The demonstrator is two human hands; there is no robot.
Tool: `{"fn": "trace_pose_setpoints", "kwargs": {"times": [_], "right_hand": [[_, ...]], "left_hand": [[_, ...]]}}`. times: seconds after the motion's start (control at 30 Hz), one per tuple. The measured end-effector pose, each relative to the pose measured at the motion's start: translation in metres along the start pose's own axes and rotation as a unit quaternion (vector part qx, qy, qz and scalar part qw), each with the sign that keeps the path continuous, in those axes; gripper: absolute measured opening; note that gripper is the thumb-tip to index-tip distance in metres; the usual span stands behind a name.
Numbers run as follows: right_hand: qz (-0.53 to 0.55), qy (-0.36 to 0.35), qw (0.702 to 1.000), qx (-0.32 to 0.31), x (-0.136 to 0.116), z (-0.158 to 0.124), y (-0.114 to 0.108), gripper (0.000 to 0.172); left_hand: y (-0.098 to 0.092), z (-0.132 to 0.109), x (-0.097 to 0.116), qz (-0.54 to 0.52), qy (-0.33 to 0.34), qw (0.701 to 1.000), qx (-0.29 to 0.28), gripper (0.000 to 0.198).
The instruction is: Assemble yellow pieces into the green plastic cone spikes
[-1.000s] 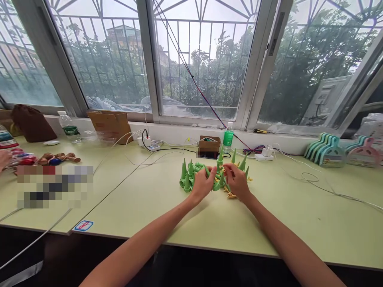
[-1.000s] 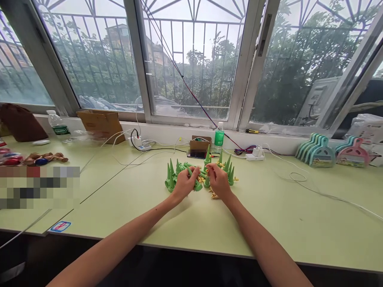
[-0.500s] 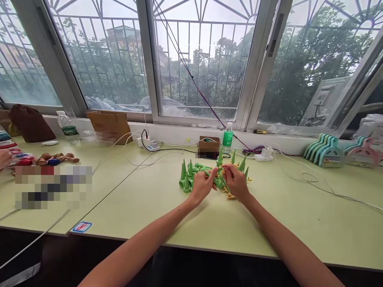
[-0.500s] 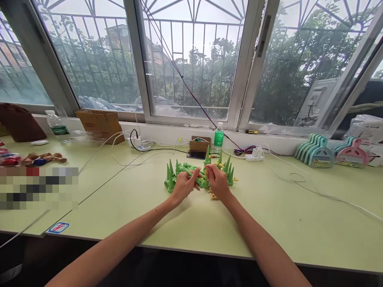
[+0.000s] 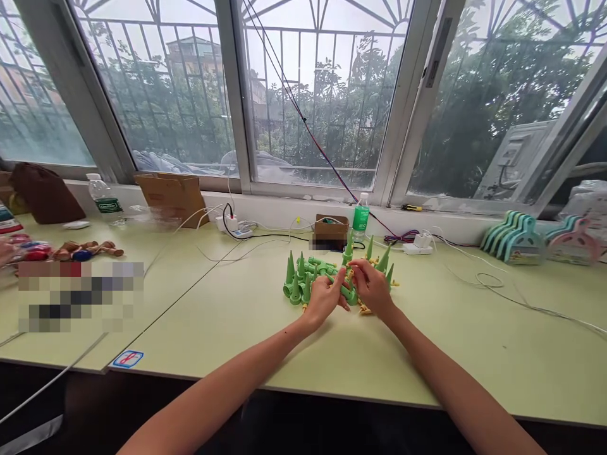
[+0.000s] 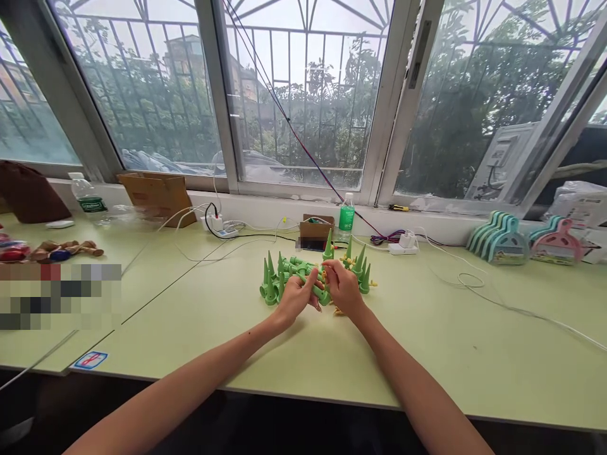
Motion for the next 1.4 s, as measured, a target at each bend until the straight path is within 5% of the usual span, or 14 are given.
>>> {"fn": "trace_pose_setpoints", "kwargs": {"times": [0.23, 1.4], "right_hand": [[-0.005, -0.008, 1.000, 0.012, -0.0013, 0.0012, -0.0026, 0.022], [0.025, -0.005, 0.999, -0.020, -0.0049, 0.0006, -0.0009, 0.020]], "left_hand": [[0.0050, -0.0004, 0.0022, -0.115, -0.015, 0.993, -0.036, 0.047], [0.0060, 0.0017, -0.0053, -0.167, -0.044, 0.985, -0.026, 0.048]]}}
Point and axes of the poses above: each hand's wrist, its own z-axis towards the middle knuckle, its own y-axis out of the palm, x = y × z, the point moved 5 cm from there along z, towards the middle knuckle, and after that the axes turned 6 degrees about -y, right-handed, at the moved point
